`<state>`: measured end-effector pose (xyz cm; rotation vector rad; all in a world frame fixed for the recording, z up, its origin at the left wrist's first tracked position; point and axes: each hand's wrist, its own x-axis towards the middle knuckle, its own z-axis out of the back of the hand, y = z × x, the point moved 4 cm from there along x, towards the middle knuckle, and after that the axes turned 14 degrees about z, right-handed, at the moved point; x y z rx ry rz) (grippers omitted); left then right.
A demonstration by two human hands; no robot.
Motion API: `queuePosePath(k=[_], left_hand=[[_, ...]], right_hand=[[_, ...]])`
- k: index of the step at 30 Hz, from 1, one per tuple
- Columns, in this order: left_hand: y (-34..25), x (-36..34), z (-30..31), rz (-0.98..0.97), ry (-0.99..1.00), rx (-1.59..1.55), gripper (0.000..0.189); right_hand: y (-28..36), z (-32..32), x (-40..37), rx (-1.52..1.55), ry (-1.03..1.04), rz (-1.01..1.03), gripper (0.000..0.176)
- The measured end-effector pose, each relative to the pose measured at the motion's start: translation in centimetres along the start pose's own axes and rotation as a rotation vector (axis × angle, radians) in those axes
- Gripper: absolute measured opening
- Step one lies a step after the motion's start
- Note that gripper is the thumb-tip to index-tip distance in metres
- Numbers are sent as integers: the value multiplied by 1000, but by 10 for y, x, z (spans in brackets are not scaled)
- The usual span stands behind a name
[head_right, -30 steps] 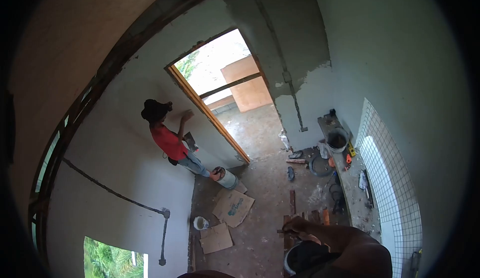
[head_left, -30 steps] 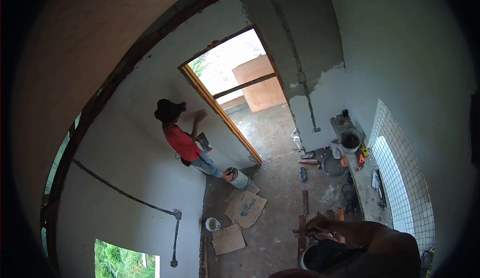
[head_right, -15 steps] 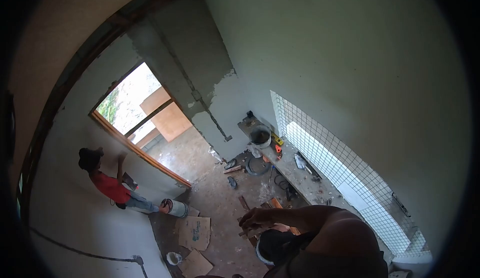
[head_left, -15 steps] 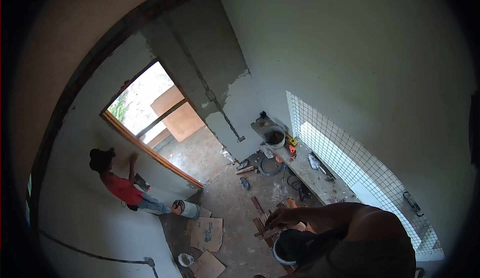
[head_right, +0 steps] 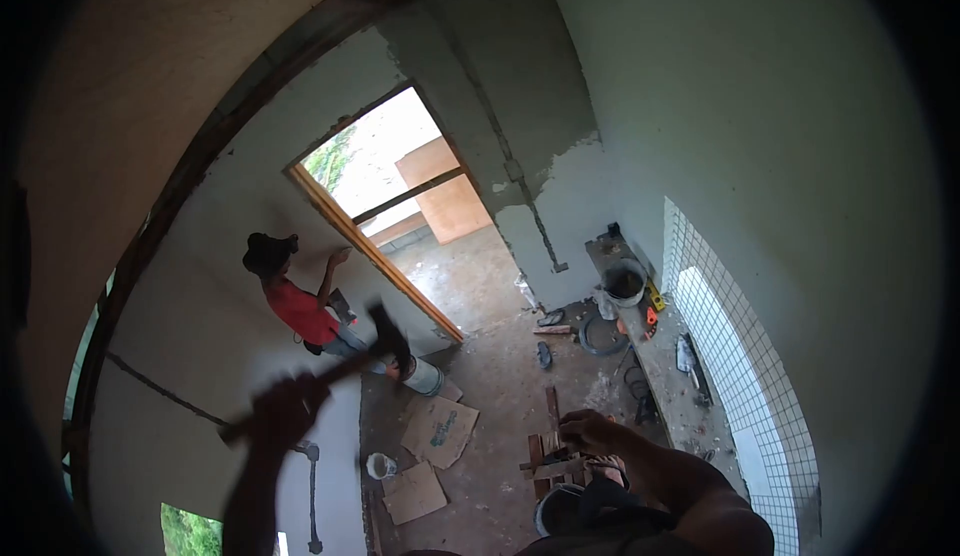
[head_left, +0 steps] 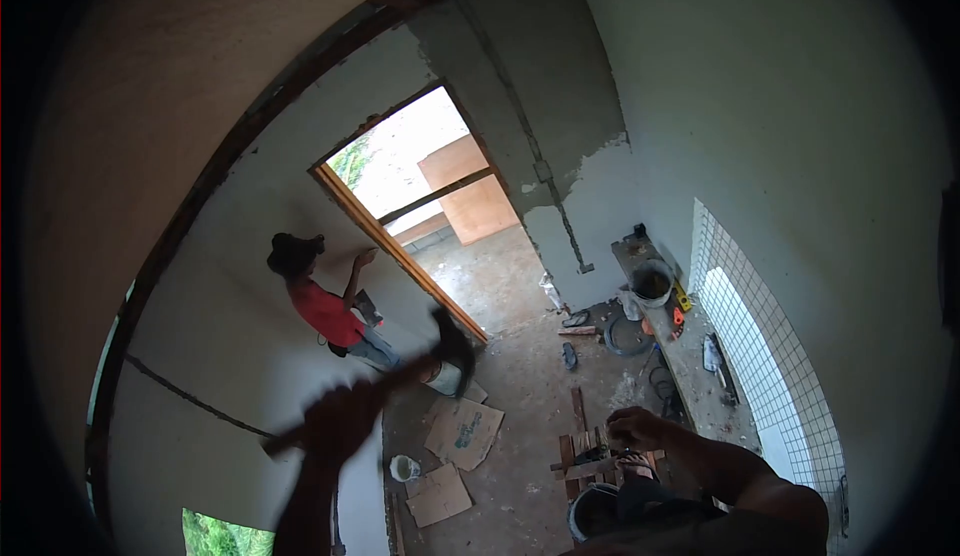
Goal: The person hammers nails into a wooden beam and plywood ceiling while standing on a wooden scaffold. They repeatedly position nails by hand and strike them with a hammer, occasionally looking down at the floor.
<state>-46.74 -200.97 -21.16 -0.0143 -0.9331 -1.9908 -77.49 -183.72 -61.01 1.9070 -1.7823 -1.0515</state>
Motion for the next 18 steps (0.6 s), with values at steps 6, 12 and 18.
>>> queuePosePath(k=[6,12,18], left_hand=[[32,206,122,177,-386,-38,35],[51,275,153,86,-660,-14,40],[52,292,140,15,-913,18,39]], right_hand=[[36,45,-5,-38,-248,27,4],[54,98,-23,24,-305,49,3],[67,114,-31,37,-400,62,8]])
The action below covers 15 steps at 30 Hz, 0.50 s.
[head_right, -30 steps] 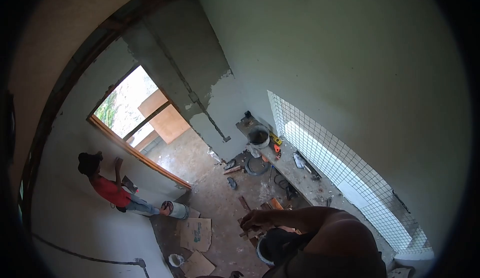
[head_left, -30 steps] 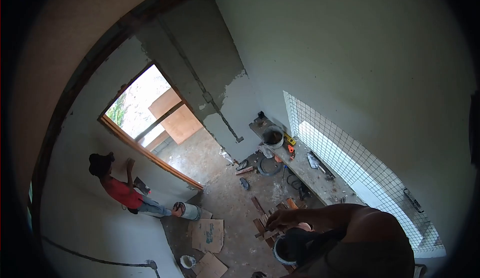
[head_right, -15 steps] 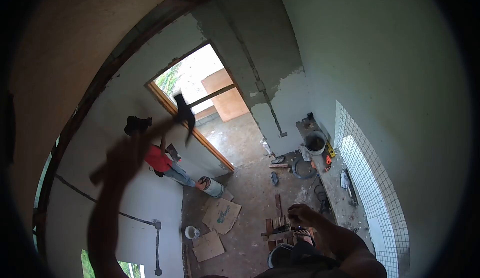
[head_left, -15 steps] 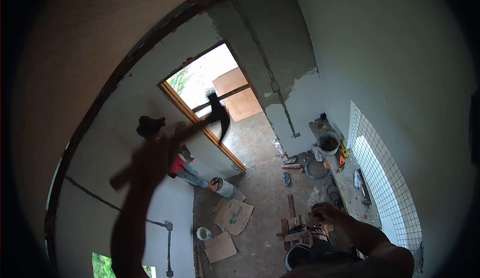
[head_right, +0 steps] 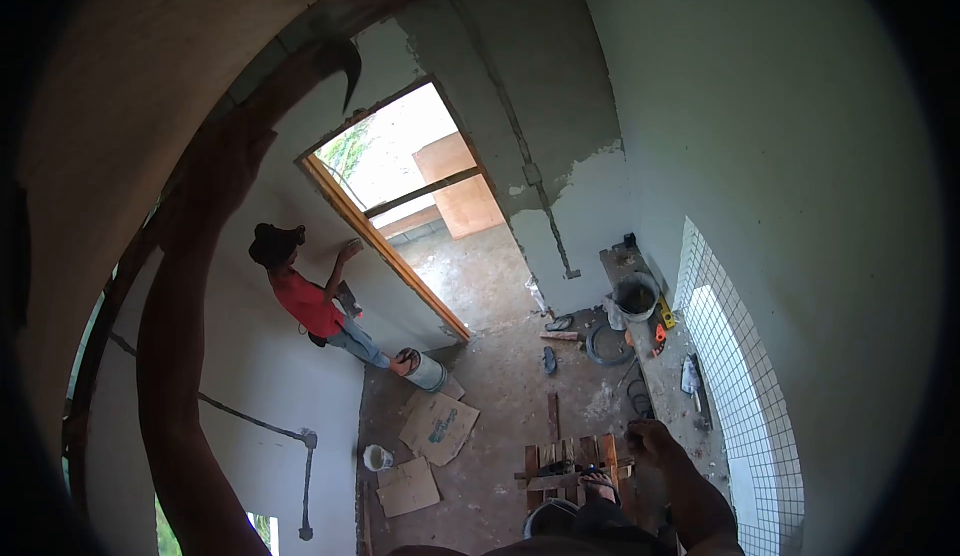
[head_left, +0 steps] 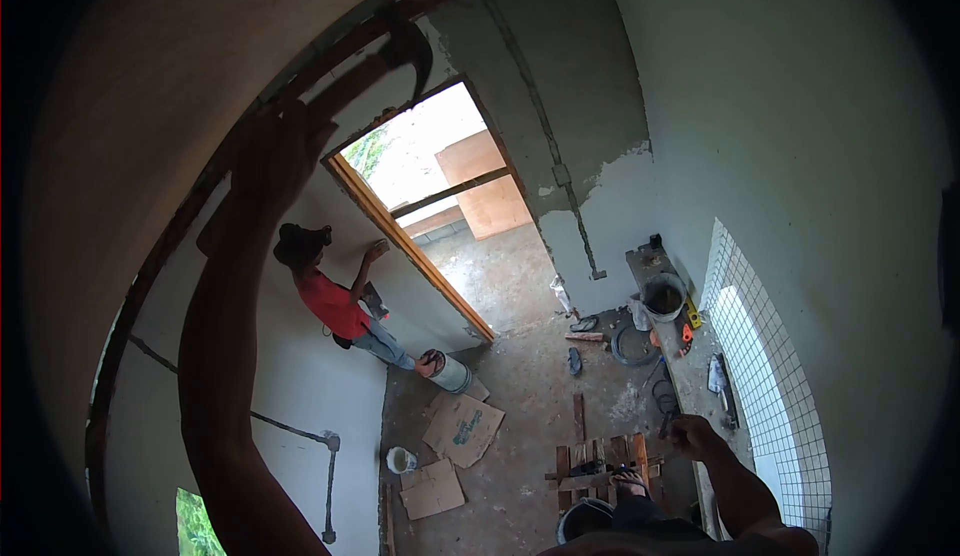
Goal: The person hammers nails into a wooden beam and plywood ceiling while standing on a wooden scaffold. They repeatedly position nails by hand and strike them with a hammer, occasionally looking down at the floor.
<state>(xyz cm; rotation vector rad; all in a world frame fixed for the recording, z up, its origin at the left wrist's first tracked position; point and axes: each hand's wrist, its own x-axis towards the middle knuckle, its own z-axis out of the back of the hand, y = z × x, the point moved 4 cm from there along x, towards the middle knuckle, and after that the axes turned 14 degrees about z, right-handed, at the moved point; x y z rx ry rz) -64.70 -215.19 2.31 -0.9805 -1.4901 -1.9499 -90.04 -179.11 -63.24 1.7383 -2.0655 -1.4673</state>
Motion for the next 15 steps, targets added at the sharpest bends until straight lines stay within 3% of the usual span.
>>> queuePosePath(k=[3,6,7,10,14,15], left_hand=[[-15,-11,8,-11,406,92,40],[-9,-9,-6,-182,373,130,42],[1,0,-10,-81,255,163,41],[11,25,-17,106,149,-1,40],[-6,10,-20,-23,121,-64,39],[-10,2,-15,-55,210,-55,40]], right_hand=[[-12,4,12,22,4,-6,11],[-16,0,15,14,24,-27,13],[-15,-7,12,-18,16,-28,14],[-22,-6,11,-53,10,-33,15],[-26,2,8,-19,22,-61,15],[-29,5,9,2,19,-74,15]])
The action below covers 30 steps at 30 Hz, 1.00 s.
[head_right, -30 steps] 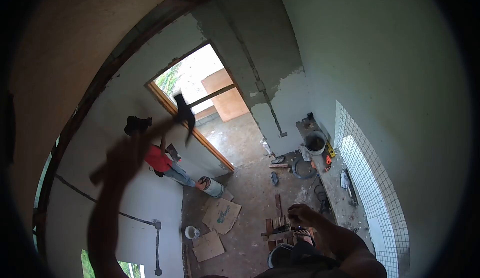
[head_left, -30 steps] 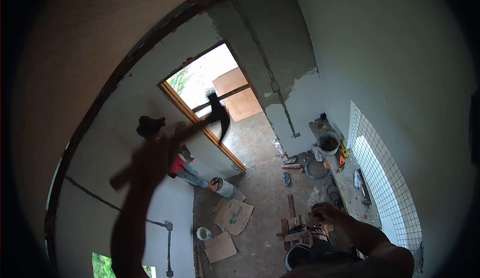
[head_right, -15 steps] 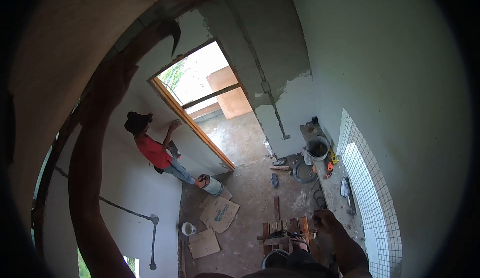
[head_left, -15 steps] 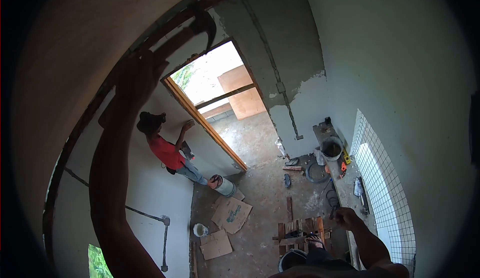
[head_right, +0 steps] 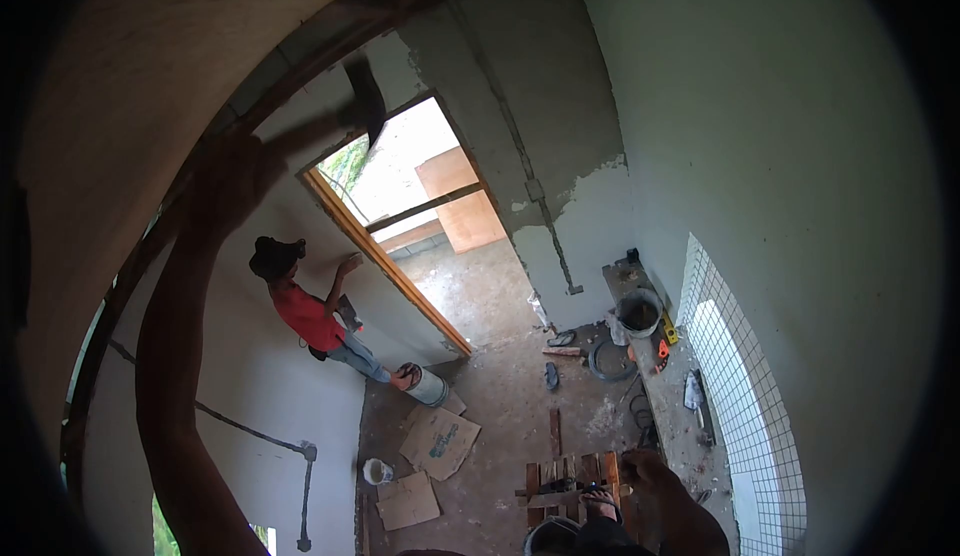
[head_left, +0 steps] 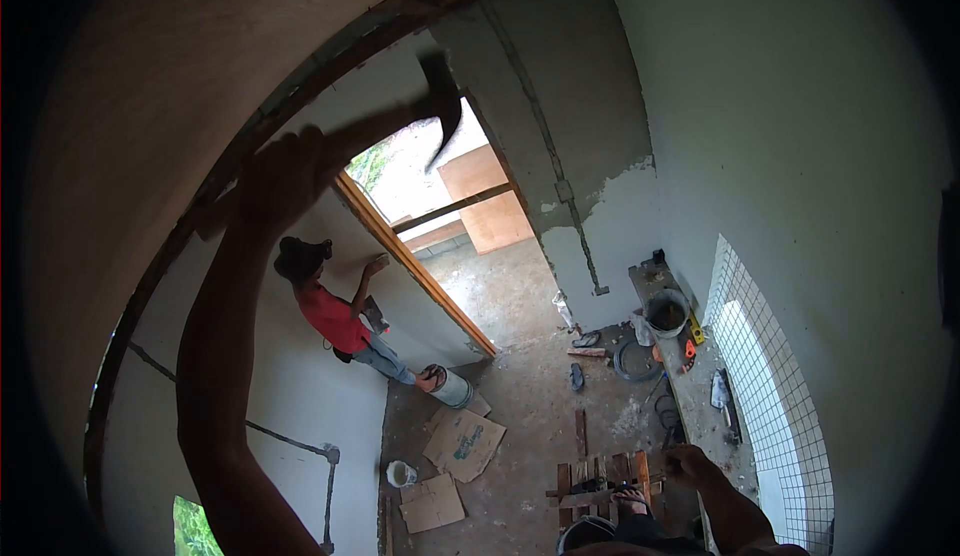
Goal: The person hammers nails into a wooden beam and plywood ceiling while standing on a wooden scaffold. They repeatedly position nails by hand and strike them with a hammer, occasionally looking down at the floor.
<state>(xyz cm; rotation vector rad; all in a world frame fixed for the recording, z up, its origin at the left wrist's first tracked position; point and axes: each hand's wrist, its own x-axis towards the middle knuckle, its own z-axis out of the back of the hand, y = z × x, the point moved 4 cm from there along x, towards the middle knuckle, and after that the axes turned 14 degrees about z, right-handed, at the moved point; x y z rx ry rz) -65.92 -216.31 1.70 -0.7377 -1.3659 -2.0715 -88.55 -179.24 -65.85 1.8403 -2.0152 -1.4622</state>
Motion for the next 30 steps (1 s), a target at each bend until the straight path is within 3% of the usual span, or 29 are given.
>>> queuePosePath(k=[3,4,7,8,11,12,16,19,22,25,28,30], left_hand=[[-8,-6,9,-184,237,109,41],[-1,-5,8,-160,207,85,42],[29,23,6,390,200,-28,39],[22,17,0,230,-38,-54,41],[3,8,-3,48,-177,-63,41],[2,1,-10,110,-41,-59,43],[-5,-14,-22,-173,194,69,49],[18,-8,-26,-145,61,72,48],[48,21,-27,231,-51,-44,46],[26,18,-33,130,-174,-14,44],[15,2,-43,140,159,-13,44],[11,-2,-30,-18,86,46,44]], right_hand=[[-4,9,5,-10,-39,-11,16],[-1,13,6,-13,-35,-6,16],[-2,16,11,-14,-29,-1,16],[-2,20,12,-22,-34,0,15],[-3,17,19,-8,-17,-11,15],[-1,17,21,0,-11,-11,15],[2,22,26,-36,-26,-19,15],[2,28,30,-27,-23,-43,15],[-2,38,34,-33,-23,-60,15],[-1,32,37,-60,-40,-68,16],[-1,26,43,-59,-56,-79,16],[-5,28,50,-31,-39,-69,17]])
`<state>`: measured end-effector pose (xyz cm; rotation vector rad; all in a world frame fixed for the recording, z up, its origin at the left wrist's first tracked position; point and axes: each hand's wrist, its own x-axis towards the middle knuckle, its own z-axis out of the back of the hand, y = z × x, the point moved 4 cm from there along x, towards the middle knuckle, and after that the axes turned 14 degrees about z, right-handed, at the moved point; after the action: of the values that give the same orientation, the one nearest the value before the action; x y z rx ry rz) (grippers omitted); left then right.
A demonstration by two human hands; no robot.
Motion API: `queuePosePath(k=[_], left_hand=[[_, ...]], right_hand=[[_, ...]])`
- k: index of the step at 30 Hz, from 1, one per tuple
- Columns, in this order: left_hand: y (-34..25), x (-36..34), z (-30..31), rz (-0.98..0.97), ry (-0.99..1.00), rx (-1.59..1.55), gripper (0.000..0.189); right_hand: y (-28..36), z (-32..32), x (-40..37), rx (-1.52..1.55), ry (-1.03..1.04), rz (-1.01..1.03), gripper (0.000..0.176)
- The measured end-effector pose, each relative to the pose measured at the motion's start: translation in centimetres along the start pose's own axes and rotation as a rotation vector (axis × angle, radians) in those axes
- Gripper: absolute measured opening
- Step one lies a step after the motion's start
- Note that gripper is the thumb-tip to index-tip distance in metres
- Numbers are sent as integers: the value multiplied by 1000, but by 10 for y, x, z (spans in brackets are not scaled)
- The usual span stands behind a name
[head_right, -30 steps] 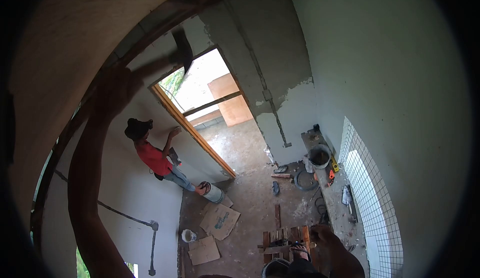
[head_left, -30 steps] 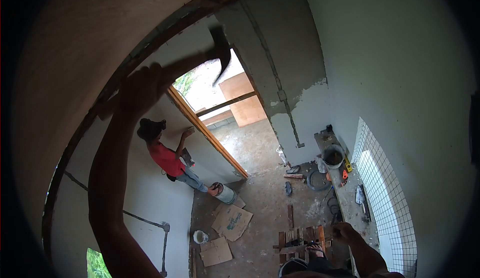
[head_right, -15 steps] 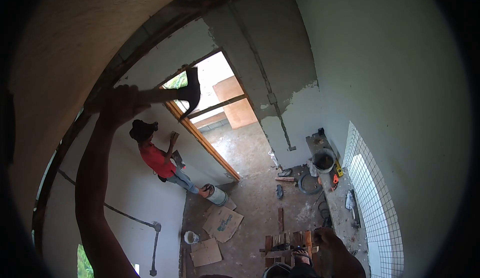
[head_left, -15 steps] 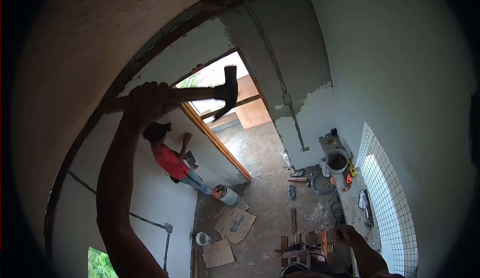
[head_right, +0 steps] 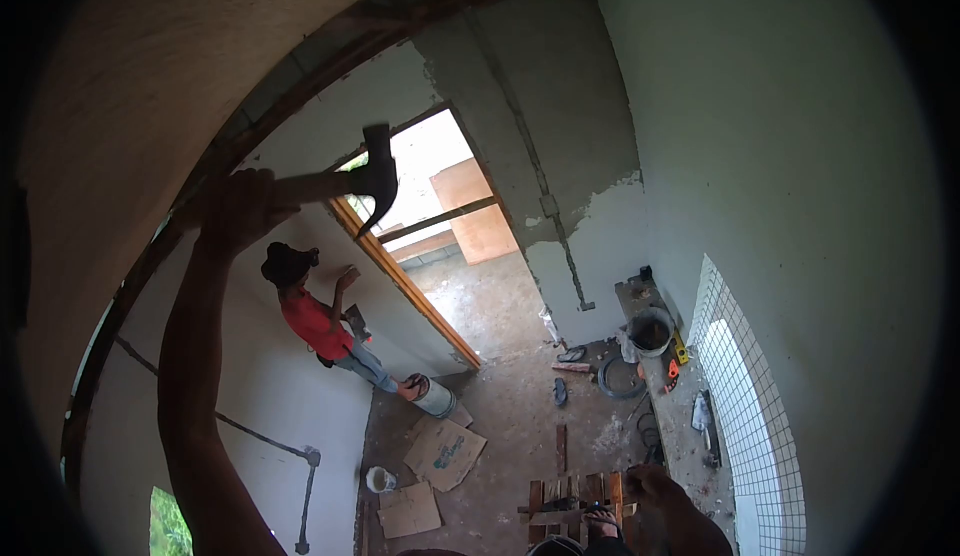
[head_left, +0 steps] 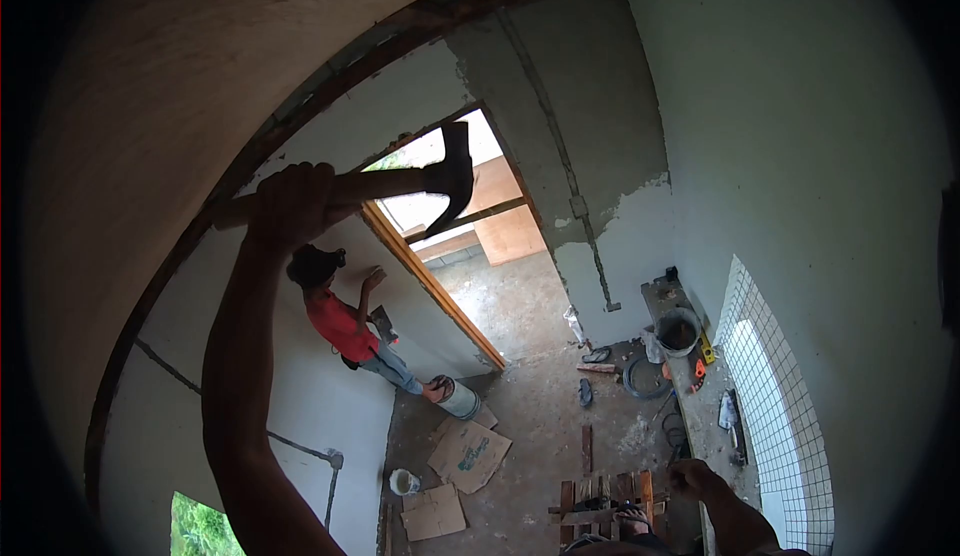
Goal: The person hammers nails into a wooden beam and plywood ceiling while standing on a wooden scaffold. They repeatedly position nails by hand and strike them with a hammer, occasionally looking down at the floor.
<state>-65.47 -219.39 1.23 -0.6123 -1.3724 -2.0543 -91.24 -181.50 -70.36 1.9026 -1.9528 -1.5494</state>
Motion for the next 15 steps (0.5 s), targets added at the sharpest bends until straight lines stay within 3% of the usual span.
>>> queuePosePath(k=[1,2,5,6,10,13,14,15], left_hand=[[1,-1,3,-76,-39,32,44],[25,9,-16,-9,-56,-18,43],[17,25,2,286,-154,-119,42],[9,22,-2,189,-274,-24,41],[-15,4,0,66,-98,-35,42],[1,14,7,14,-170,17,42],[16,25,3,275,-44,-214,42],[13,23,5,275,-76,-154,42]], right_hand=[[4,0,-1,-11,-6,0,17],[7,0,-6,-24,-12,-5,17],[2,7,-5,-59,-9,-34,17],[0,7,-1,-65,-3,-38,17],[1,-4,-4,16,46,-24,18],[-2,-3,1,47,76,-22,20],[-3,-3,1,31,79,-20,20],[0,-4,-4,9,78,-19,20]])
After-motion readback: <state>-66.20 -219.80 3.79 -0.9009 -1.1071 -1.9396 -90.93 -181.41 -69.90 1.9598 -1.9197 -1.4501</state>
